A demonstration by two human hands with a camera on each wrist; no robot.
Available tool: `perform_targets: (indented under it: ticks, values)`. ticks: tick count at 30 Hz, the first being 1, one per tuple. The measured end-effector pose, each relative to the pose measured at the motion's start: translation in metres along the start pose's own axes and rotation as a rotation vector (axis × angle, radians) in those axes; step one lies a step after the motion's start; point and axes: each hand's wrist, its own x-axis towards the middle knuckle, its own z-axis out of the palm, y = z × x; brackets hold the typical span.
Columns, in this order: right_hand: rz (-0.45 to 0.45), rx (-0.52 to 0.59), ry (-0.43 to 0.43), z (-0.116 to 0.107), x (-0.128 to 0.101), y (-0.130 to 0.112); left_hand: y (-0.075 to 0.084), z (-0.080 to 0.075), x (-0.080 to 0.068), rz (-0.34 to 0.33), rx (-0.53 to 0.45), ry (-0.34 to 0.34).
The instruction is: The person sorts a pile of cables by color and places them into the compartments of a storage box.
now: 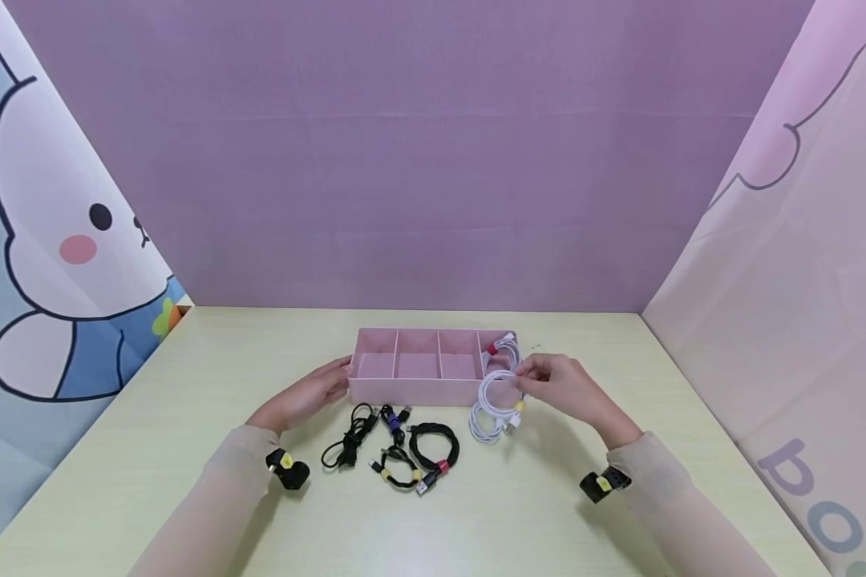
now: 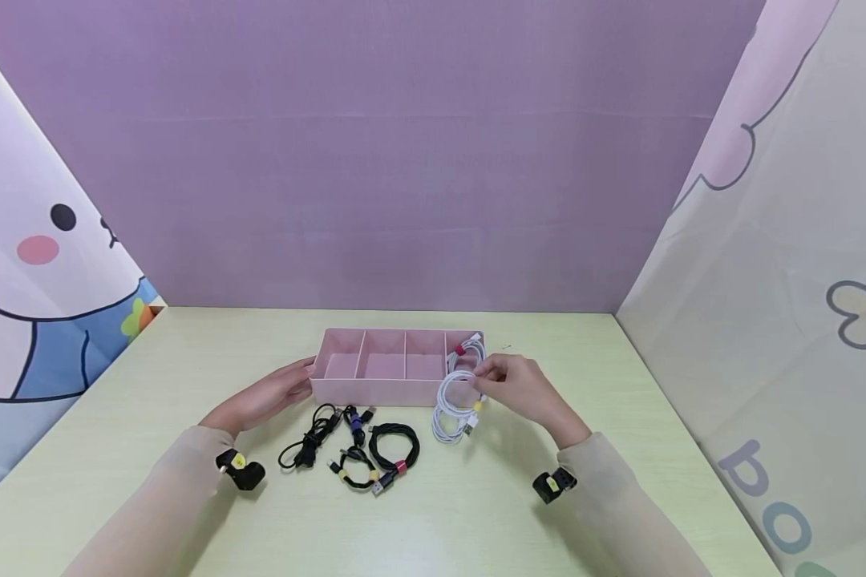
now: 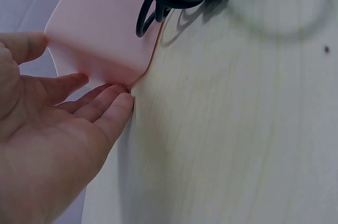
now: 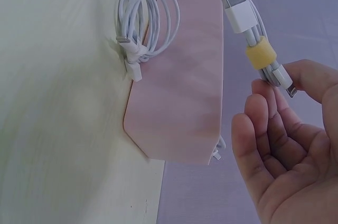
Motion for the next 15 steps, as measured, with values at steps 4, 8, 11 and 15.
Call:
perform_targets:
  ticks: [4,8,11,15]
  values:
    - [0.006,0.009,0.006,-0.0013,0.0014,0.0012,0.0004,0.0003,-0.0001,0.001,-0.001,0.0]
    - [0.009,0.012,0.014,-0.002,0.0026,0.0024,0.0014,0.0008,-0.0005,-0.002,-0.002,-0.002]
    - [0.011,0.004,0.025,-0.0022,0.0036,0.0024,0.0014,0.0009,-0.0007,-0.007,-0.004,0.001]
    - [0.018,0.004,0.037,-0.0026,0.0047,0.0014,0.0009,0.0007,-0.0007,-0.016,-0.003,0.007]
